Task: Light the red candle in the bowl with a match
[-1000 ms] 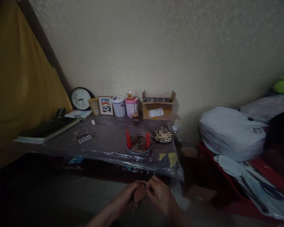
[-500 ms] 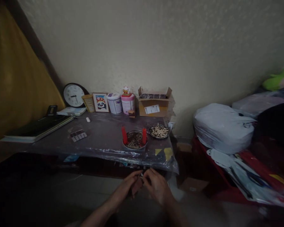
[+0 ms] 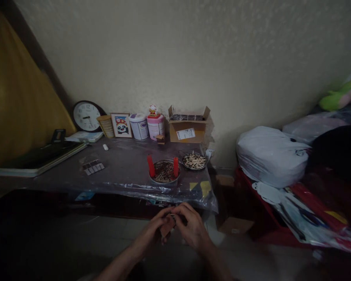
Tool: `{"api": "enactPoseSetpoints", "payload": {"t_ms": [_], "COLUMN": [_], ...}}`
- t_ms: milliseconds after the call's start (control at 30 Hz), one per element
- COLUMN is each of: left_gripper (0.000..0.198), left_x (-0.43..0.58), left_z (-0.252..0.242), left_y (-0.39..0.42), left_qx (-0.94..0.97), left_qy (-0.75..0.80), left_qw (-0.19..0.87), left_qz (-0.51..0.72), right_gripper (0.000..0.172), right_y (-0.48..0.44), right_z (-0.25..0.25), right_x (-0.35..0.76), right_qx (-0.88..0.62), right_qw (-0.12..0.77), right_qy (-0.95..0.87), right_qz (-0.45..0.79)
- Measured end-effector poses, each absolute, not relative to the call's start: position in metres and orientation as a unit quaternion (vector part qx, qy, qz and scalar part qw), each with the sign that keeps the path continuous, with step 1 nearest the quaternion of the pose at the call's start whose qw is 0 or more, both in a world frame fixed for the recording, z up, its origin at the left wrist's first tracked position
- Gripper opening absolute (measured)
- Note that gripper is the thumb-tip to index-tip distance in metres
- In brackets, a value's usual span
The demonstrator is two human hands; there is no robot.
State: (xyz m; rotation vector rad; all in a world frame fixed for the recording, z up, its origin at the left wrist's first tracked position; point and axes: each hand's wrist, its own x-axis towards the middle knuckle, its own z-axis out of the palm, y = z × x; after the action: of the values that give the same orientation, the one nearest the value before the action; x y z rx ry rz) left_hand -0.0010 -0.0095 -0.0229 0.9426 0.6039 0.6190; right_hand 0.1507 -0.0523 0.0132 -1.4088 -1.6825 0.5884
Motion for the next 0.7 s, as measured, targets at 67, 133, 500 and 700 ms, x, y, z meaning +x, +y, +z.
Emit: {"api": "enactPoseSetpoints", "payload": {"t_ms": [67,133,500,700], "left_gripper": [0.044,0.045,0.067,0.071], "left_x": [-0.001,-0.002,-0.009,-0.013], "left_z": [-0.021,-0.020,-0.009,-0.002], "left_y": [-0.011,-0.012,-0.010,-0.007], "left_qx": [0.436,0.423,0.342,0.324], "left_qy": [0.262,0.256,0.219,0.200], "left_qw": [0.808,0.814,0.858,0.858], "left_qz": [0.298,0.305,0.315,0.346], "right_gripper": [0.013,0.013,0.031,0.027], "right_y": [-0.052,-0.052,-0.052,-0.051], "right_z": [0.016,0.016,0.023,0.019], "right_x": [0.149,0.150,0.156,0.152], "right_qx": [-0.568,-0.582,-0.528,-0.510], "right_qw": [0.444,0.469,0.607,0.624], "right_qy": [-0.648,-0.609,-0.418,-0.408], "right_qz": [0.247,0.265,0.422,0.430]}}
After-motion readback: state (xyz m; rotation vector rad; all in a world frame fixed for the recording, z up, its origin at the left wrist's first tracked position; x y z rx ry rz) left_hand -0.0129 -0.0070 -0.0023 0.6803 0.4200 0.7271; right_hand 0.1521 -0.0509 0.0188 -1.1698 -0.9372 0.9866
